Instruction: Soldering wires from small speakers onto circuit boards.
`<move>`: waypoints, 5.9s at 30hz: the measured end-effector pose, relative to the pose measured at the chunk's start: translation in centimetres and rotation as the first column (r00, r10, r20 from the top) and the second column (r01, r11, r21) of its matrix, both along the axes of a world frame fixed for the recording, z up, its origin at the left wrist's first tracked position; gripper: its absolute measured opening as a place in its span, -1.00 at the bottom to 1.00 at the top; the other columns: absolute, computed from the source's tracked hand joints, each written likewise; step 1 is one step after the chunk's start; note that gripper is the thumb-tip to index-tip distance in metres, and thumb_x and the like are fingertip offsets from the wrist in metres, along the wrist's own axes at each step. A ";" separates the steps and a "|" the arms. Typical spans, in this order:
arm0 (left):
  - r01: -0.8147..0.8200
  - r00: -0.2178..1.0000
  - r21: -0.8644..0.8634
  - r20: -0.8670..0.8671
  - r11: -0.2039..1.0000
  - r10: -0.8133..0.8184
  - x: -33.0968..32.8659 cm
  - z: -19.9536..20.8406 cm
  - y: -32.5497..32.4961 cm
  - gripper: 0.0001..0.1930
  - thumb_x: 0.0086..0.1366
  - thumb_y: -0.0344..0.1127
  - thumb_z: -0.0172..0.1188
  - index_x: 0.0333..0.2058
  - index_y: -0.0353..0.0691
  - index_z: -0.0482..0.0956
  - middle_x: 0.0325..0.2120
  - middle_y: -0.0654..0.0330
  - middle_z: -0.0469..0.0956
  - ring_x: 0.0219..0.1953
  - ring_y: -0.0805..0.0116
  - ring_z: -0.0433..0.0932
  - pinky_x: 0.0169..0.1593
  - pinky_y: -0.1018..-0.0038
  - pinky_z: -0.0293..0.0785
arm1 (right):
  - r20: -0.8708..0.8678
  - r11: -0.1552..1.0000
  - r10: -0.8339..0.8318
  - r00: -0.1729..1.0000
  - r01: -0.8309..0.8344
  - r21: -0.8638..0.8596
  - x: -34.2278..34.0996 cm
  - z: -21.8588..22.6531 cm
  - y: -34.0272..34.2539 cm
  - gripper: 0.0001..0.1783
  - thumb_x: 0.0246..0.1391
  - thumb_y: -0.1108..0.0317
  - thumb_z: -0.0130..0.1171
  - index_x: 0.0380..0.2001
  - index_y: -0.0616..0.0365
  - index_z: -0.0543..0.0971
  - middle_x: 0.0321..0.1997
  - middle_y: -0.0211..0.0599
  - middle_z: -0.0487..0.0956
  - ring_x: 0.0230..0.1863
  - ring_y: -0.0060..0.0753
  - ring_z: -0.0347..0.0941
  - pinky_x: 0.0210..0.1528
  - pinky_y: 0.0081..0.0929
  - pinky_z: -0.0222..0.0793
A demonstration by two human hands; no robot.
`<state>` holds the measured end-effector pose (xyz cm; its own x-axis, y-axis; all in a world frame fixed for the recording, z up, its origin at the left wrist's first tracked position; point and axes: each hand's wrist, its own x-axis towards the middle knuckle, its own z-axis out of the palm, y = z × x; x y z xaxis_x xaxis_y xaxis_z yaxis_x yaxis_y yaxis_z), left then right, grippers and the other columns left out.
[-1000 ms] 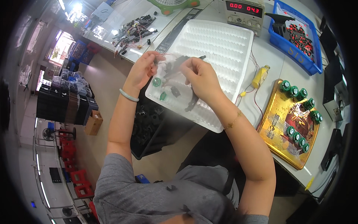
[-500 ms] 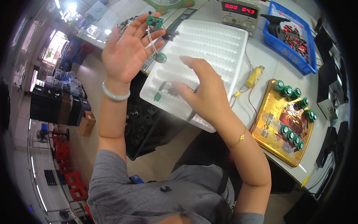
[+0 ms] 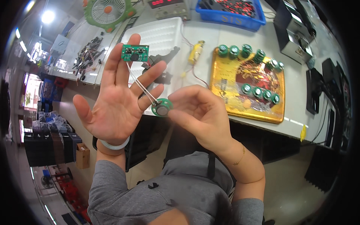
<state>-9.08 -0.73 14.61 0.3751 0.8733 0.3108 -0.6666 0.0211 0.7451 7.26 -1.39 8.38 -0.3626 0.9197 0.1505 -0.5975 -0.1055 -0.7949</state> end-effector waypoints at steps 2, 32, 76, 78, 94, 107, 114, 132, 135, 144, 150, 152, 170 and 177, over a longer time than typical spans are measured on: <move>0.028 1.000 -0.022 0.012 0.999 -0.028 1.2 -0.8 -0.2 -0.05 0.04 0.22 -0.02 0.17 -0.20 -0.32 0.21 0.15 -0.42 0.19 -0.20 -0.23 0.16 0.01 -0.06 | 0.003 1.000 -0.005 1.000 0.005 -0.030 1.4 -0.5 -0.8 -0.72 -0.14 0.64 0.09 -0.27 0.30 0.36 -0.29 -0.30 0.45 -0.23 -0.58 0.40 -0.17 -0.64 0.33; -0.063 0.514 0.608 -0.660 0.792 0.548 0.9 -17.1 -9.9 0.00 -0.14 -0.58 0.00 0.17 -0.05 -0.51 0.16 -0.12 -0.58 0.12 -0.10 0.10 0.09 0.18 0.14 | 0.269 0.986 0.015 0.963 0.030 -0.162 7.4 -3.5 -3.1 -0.82 -0.08 0.59 0.06 -0.32 0.31 0.42 -0.37 -0.37 0.49 -0.40 -0.73 0.40 -0.43 -0.82 0.30; 0.025 0.527 0.514 -0.736 0.858 0.425 9.9 -20.2 -7.7 -0.16 -0.06 -0.37 0.14 0.17 -0.26 -0.16 0.13 -0.29 -0.29 0.19 -0.20 -0.19 0.16 0.19 -0.06 | 0.721 0.698 -0.670 0.178 -0.180 0.693 7.8 -6.9 6.4 -0.92 -0.27 0.50 0.15 -0.57 0.20 0.54 -0.48 -0.32 0.50 -0.43 -0.28 0.40 -0.36 -0.46 0.34; 0.054 0.589 0.500 -0.715 0.864 0.377 9.4 -21.0 -8.5 -0.18 -0.07 -0.36 0.16 0.15 -0.26 -0.11 0.11 -0.27 -0.18 0.17 -0.20 -0.12 0.15 0.15 -0.04 | 0.741 0.719 -0.648 0.177 -0.178 0.672 7.6 -6.6 6.4 -0.92 -0.27 0.50 0.15 -0.57 0.20 0.54 -0.48 -0.32 0.51 -0.42 -0.28 0.41 -0.36 -0.46 0.34; -0.220 0.475 0.570 -0.646 0.792 0.597 7.5 -20.9 -5.0 -0.57 -0.13 -0.48 0.20 -0.23 -0.30 0.27 -0.33 0.02 0.37 -0.27 0.07 0.37 -0.18 0.35 0.31 | 0.872 0.843 -0.487 0.051 -0.234 0.484 -0.3 -7.7 16.6 -0.63 0.05 0.05 -0.16 -0.20 0.03 0.42 -0.43 -0.18 0.53 -0.34 -0.07 0.42 -0.25 -0.31 0.30; -0.260 0.615 0.021 -0.767 0.965 0.183 7.9 -25.1 -4.5 -0.68 0.10 -0.33 0.04 -0.18 -0.32 0.26 -0.24 -0.01 0.35 -0.12 0.16 0.34 -0.07 0.37 0.25 | 0.265 0.933 -0.027 0.964 -0.071 0.354 3.2 -1.3 5.5 -0.68 -0.02 0.30 -0.01 -0.19 0.16 0.25 -0.27 -0.35 0.30 -0.39 -0.56 0.29 -0.36 -0.59 0.27; -0.253 0.729 -0.186 -0.682 0.949 0.061 9.3 -24.5 -3.5 -0.76 0.18 -0.39 0.02 -0.19 -0.38 0.33 -0.39 0.19 0.50 -0.36 0.51 0.46 -0.21 0.59 0.37 | 0.220 0.862 0.221 0.950 -0.296 0.412 3.5 -6.9 -5.2 -0.70 -0.07 0.40 0.06 -0.23 0.12 0.29 -0.25 -0.18 0.37 -0.27 -0.20 0.35 -0.21 -0.41 0.27; 0.351 0.936 -0.652 0.246 0.672 -0.251 8.2 -21.4 -6.3 -0.81 0.13 -0.33 0.07 -0.35 -0.18 0.25 -0.22 -0.05 0.39 -0.23 0.25 0.48 -0.13 0.44 0.44 | -0.094 0.950 0.046 0.994 -0.073 -0.305 8.9 -11.9 -11.4 -0.47 0.05 0.17 -0.05 0.01 0.09 0.03 -0.29 -0.21 0.32 -0.33 -0.40 0.31 -0.24 -0.42 0.23; 0.385 0.923 -0.626 0.282 0.678 -0.262 8.2 -21.4 -6.5 -0.71 0.05 -0.25 0.19 -0.39 -0.15 0.23 -0.19 -0.01 0.36 -0.21 0.26 0.46 -0.11 0.44 0.42 | -0.040 0.946 0.021 0.999 -0.033 -0.323 8.9 -11.8 -11.4 -0.47 0.04 0.20 -0.04 0.00 0.09 0.03 -0.30 -0.22 0.33 -0.33 -0.43 0.32 -0.28 -0.48 0.24; 0.365 0.929 -0.660 0.300 0.657 -0.216 9.1 -20.4 -6.8 -0.53 -0.19 -0.06 0.34 -0.45 -0.09 0.22 -0.19 0.14 0.36 -0.09 0.32 0.35 0.00 0.35 0.28 | 0.146 0.952 -0.016 0.989 0.059 -0.299 9.0 -11.1 -11.4 -0.51 0.02 0.26 -0.02 -0.04 0.17 0.08 -0.34 -0.26 0.36 -0.37 -0.51 0.31 -0.31 -0.59 0.22; 0.280 0.956 -0.679 0.258 0.679 -0.136 9.6 -20.1 -7.1 -0.51 -0.22 -0.04 0.34 -0.42 -0.08 0.24 -0.20 0.19 0.35 -0.16 0.36 0.36 -0.03 0.44 0.29 | 0.673 0.984 -0.177 0.718 0.152 0.096 9.8 -10.3 -10.7 -0.50 -0.10 0.26 0.12 -0.11 0.22 0.22 -0.36 -0.23 0.43 -0.39 -0.49 0.36 -0.32 -0.60 0.24; 0.253 0.964 -0.686 0.237 0.682 -0.120 9.7 -20.0 -7.1 -0.50 -0.22 -0.04 0.34 -0.40 -0.08 0.25 -0.20 0.19 0.35 -0.18 0.37 0.36 -0.05 0.47 0.30 | 0.770 0.960 -0.266 0.580 0.091 0.264 10.0 -10.3 -10.5 -0.48 -0.13 0.26 0.14 -0.11 0.23 0.23 -0.36 -0.21 0.44 -0.38 -0.48 0.38 -0.33 -0.60 0.25; 0.365 0.930 -0.593 0.191 0.718 -0.315 8.3 -21.1 -6.2 -0.56 -0.19 -0.23 0.37 -0.35 -0.19 0.35 -0.18 -0.04 0.38 -0.18 0.17 0.45 -0.23 0.36 0.49 | -0.534 0.573 0.082 0.842 -0.478 -0.666 10.3 -10.5 -10.1 -0.62 0.13 0.24 -0.30 -0.14 0.34 0.29 -0.65 -0.32 0.33 -0.74 -0.50 0.20 -0.53 -0.42 0.25; 0.288 0.957 -0.569 0.152 0.771 -0.246 8.8 -21.6 -6.5 -0.60 -0.14 -0.27 0.34 -0.34 -0.20 0.36 -0.14 -0.06 0.36 -0.15 0.14 0.43 -0.25 0.37 0.50 | -0.442 0.669 0.011 0.897 -0.335 -0.664 9.6 -10.1 -10.4 -0.64 0.12 0.22 -0.26 -0.20 0.31 0.30 -0.59 -0.35 0.32 -0.71 -0.52 0.20 -0.50 -0.43 0.27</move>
<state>-0.27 -7.22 -6.95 0.6176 0.7636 -0.1885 -0.6151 0.6183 0.4892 16.89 -11.74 -1.69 -0.5900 0.7230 -0.3592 -0.7298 -0.6679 -0.1456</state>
